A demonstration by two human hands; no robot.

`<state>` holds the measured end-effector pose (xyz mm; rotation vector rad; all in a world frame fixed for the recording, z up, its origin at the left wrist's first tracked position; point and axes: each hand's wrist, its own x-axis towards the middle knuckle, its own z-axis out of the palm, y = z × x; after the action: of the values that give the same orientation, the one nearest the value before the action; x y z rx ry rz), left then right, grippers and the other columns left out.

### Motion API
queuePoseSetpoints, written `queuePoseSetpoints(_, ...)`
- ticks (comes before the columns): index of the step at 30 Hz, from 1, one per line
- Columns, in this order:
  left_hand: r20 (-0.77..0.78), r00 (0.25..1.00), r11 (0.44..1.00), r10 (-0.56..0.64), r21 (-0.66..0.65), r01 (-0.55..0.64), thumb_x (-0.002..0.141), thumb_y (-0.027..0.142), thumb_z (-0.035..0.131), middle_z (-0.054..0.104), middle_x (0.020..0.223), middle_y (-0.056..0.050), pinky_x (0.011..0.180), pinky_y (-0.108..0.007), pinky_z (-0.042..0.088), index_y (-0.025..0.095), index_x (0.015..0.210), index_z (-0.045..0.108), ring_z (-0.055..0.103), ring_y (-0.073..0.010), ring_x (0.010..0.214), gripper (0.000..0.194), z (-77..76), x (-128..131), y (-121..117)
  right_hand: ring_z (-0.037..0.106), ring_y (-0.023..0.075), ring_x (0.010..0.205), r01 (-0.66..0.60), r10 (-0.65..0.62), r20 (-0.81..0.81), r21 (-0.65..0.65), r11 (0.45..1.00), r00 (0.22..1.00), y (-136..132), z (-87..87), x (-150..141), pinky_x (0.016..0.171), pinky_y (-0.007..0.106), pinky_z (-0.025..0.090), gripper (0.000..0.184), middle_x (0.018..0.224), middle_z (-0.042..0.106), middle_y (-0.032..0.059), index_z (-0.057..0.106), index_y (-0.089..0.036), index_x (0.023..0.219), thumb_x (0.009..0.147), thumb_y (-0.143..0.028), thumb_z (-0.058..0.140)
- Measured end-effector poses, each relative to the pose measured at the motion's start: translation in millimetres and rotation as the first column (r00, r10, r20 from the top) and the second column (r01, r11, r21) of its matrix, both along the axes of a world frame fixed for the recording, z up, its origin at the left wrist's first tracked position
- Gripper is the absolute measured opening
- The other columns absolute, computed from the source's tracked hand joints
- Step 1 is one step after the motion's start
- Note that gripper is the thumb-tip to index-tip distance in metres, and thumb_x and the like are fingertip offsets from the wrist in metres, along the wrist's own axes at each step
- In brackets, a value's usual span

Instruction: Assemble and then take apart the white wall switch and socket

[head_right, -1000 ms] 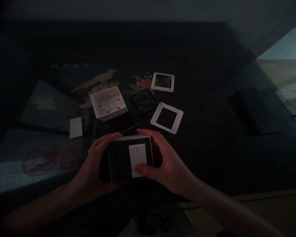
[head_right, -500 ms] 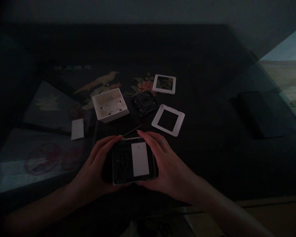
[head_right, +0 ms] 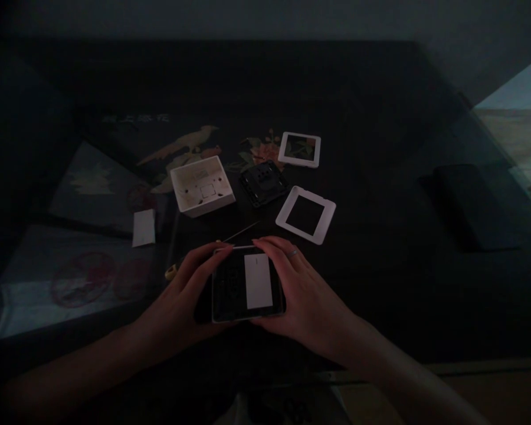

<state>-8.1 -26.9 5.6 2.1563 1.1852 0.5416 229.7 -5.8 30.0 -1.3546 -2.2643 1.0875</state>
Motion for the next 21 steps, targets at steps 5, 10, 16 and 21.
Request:
queuePoseSetpoints(5,-0.006,1.0,1.0,-0.01,-0.001,0.01,0.081,0.024,0.077,0.03,0.154,-0.018,0.11,-0.059,0.046,0.032,0.156,0.013,0.04,-0.041,0.142,0.098,-0.2,0.6,-1.8,0.042,0.0328,0.141,0.004,-0.003,-0.003,0.013,1.0,1.0,-0.5,-3.9,1.1,0.114,0.056,0.04,0.09,0.15,0.04,0.0134,0.028,-0.03,0.147,0.073,-0.03,0.08)
queuePoseSetpoints(10,-0.003,1.0,1.0,-0.024,0.007,0.024,0.083,0.024,0.074,0.024,0.159,-0.019,0.112,-0.06,0.043,0.03,0.157,0.012,0.034,-0.0406,0.146,0.097,-1.3,0.8,-2.2,0.041,0.0318,0.142,0.002,-0.002,-0.004,0.013,1.0,1.0,0.4,-5.4,1.2,0.115,0.053,0.04,0.091,0.15,0.041,0.0145,0.029,-0.026,0.147,0.072,-0.031,0.081)
queuePoseSetpoints(16,-0.031,0.999,1.0,-0.025,0.001,0.025,0.083,0.023,0.075,0.022,0.162,-0.019,0.113,-0.06,0.042,0.031,0.158,0.005,0.031,-0.0398,0.148,0.103,0.7,0.8,-3.5,0.042,0.0327,0.141,0.005,-0.005,0.005,0.002,1.0,1.0,-0.5,-5.1,1.6,0.115,0.056,0.039,0.091,0.15,0.041,0.0149,0.03,-0.027,0.146,0.071,-0.029,0.081)
queuePoseSetpoints(21,-0.064,0.995,0.996,-0.079,0.038,0.082,0.079,0.027,0.08,0.015,0.165,-0.021,0.11,-0.06,0.045,0.028,0.155,0.021,0.028,-0.0417,0.149,0.096,17.3,-1.1,-3.1,0.04,0.0342,0.143,0.005,-0.005,-0.007,0.009,1.0,1.0,-1.3,-6.8,1.9,0.115,0.058,0.038,0.092,0.151,0.039,0.0141,0.028,-0.03,0.149,0.073,-0.029,0.079)
